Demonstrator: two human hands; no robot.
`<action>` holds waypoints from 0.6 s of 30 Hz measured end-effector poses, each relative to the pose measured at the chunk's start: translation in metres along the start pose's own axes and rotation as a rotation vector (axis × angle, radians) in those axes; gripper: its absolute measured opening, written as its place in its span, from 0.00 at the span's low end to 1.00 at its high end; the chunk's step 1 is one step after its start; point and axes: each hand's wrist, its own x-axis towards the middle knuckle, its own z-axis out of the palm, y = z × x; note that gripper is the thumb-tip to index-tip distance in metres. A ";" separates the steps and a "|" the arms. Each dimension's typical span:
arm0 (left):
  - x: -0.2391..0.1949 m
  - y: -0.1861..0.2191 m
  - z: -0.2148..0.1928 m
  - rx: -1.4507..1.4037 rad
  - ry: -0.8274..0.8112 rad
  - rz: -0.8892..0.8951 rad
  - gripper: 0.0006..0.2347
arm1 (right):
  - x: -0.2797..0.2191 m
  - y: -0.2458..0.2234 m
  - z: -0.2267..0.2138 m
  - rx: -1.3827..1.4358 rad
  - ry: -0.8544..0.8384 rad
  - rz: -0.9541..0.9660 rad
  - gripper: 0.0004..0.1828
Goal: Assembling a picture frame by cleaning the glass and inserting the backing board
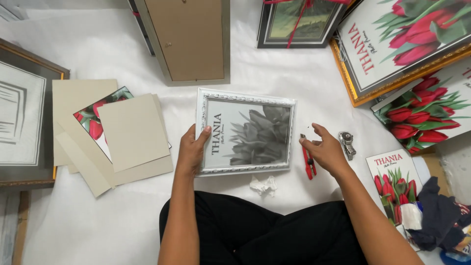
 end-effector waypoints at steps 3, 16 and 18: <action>-0.028 0.068 -0.007 0.175 -0.084 0.146 0.09 | -0.007 -0.014 0.000 0.423 -0.011 -0.085 0.49; 0.004 0.243 -0.004 1.494 -0.374 0.794 0.11 | 0.040 -0.124 0.015 0.286 -0.061 -0.850 0.13; 0.021 0.248 -0.006 1.658 -0.298 1.026 0.12 | 0.050 -0.141 0.025 0.265 -0.147 -0.818 0.08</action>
